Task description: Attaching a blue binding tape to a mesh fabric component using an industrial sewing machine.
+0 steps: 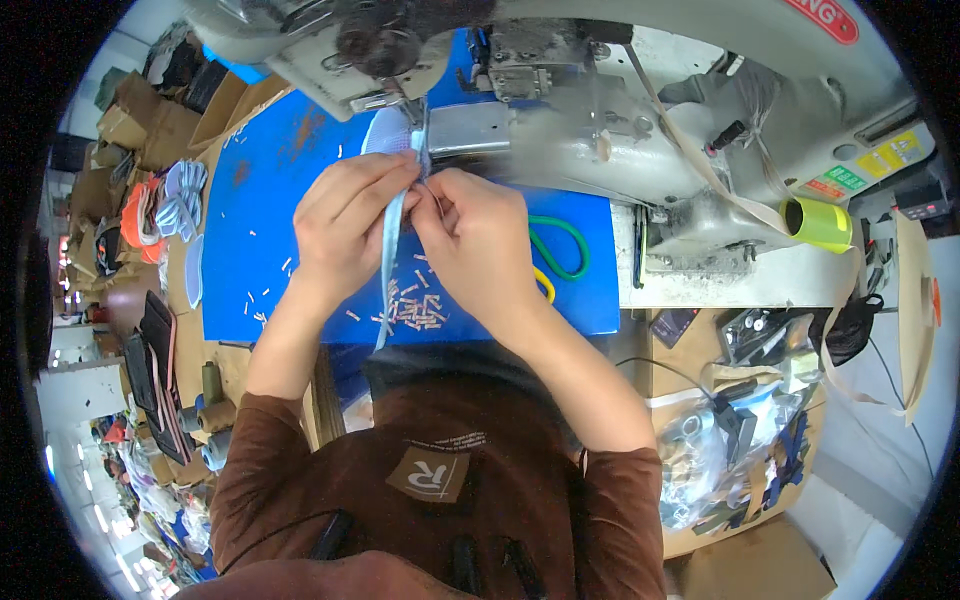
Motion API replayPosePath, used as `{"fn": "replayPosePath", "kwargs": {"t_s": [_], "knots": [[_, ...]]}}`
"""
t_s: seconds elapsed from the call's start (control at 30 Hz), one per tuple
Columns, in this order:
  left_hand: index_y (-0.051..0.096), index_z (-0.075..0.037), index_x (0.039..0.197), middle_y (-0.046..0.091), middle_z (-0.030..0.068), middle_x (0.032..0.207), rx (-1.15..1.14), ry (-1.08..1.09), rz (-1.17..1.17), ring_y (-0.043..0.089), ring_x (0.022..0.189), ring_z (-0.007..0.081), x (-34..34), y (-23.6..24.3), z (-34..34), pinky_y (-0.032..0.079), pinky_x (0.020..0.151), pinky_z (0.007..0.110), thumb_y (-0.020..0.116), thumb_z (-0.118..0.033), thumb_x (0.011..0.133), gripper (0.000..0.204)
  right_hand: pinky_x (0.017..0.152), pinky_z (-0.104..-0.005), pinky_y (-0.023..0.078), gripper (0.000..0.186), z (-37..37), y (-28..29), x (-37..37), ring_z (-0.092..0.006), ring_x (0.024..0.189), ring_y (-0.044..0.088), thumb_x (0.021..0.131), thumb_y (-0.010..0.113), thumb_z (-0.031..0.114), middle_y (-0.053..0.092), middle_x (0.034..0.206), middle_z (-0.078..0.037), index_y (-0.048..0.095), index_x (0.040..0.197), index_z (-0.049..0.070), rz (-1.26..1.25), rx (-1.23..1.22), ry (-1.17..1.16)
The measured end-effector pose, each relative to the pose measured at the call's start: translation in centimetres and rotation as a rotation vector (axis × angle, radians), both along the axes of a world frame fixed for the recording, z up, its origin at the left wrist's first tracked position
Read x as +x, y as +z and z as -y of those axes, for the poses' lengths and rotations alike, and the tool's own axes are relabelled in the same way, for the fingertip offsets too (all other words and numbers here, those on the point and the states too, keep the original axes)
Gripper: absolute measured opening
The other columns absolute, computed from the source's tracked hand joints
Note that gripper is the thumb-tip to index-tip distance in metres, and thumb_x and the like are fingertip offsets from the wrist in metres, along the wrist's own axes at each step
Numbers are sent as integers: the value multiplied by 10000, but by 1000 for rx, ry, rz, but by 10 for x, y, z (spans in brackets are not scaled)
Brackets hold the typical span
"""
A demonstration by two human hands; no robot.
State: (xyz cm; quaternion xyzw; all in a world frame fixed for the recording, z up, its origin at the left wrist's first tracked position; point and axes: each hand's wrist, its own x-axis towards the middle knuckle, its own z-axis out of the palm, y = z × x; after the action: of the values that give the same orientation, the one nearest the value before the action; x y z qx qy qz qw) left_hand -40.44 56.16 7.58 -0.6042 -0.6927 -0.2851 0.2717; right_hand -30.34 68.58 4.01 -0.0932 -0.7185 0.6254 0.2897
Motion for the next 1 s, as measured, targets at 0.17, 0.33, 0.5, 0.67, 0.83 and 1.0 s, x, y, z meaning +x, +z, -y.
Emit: {"fn": "replayPosePath", "kwargs": {"t_s": [0.17, 0.33, 0.5, 0.67, 0.83, 1.0], "knots": [[698, -37, 978, 734, 97, 1002, 47, -8, 70, 709, 898, 268, -5, 4, -4, 547, 771, 360, 766, -9, 754, 237, 491, -364, 431, 112, -5, -1, -12, -273, 504, 587, 872, 698, 64, 622, 649, -157, 657, 797, -8, -27, 15, -3], [694, -41, 959, 724, 98, 1004, 61, -15, 24, 703, 880, 274, -7, 4, -1, 551, 763, 352, 787, -33, 755, 225, 496, -373, 446, 118, -6, 1, -14, -287, 514, 611, 853, 710, 77, 635, 643, -152, 659, 776, 4, -39, 98, -31], [725, -35, 919, 717, 90, 998, 49, -3, 279, 698, 857, 258, -1, 10, 2, 561, 719, 333, 780, -21, 749, 179, 488, -230, 490, 140, -7, 4, -8, -97, 535, 664, 910, 708, 81, 713, 672, -83, 689, 844, -41, 100, 253, 13], [715, -32, 960, 723, 95, 994, 57, -48, 267, 708, 889, 275, -12, 4, 4, 568, 752, 352, 770, -10, 751, 217, 492, -266, 494, 122, -3, 3, -17, -157, 529, 664, 874, 715, 61, 684, 646, -103, 673, 796, -23, 76, 145, 4], [709, -27, 965, 732, 106, 972, 27, -81, 232, 720, 894, 288, -16, 9, 5, 572, 765, 342, 765, -7, 768, 206, 491, -311, 490, 111, 1, 1, -24, -223, 518, 667, 832, 734, 58, 652, 611, -136, 678, 764, -10, 26, 108, -44], [724, -20, 976, 743, 107, 956, 96, -75, 575, 735, 856, 240, -20, 10, 5, 576, 739, 297, 766, -35, 827, 156, 505, -248, 525, 146, 14, -4, -26, -92, 552, 662, 929, 667, 65, 724, 694, -101, 710, 882, -66, 117, 148, -2]]}}
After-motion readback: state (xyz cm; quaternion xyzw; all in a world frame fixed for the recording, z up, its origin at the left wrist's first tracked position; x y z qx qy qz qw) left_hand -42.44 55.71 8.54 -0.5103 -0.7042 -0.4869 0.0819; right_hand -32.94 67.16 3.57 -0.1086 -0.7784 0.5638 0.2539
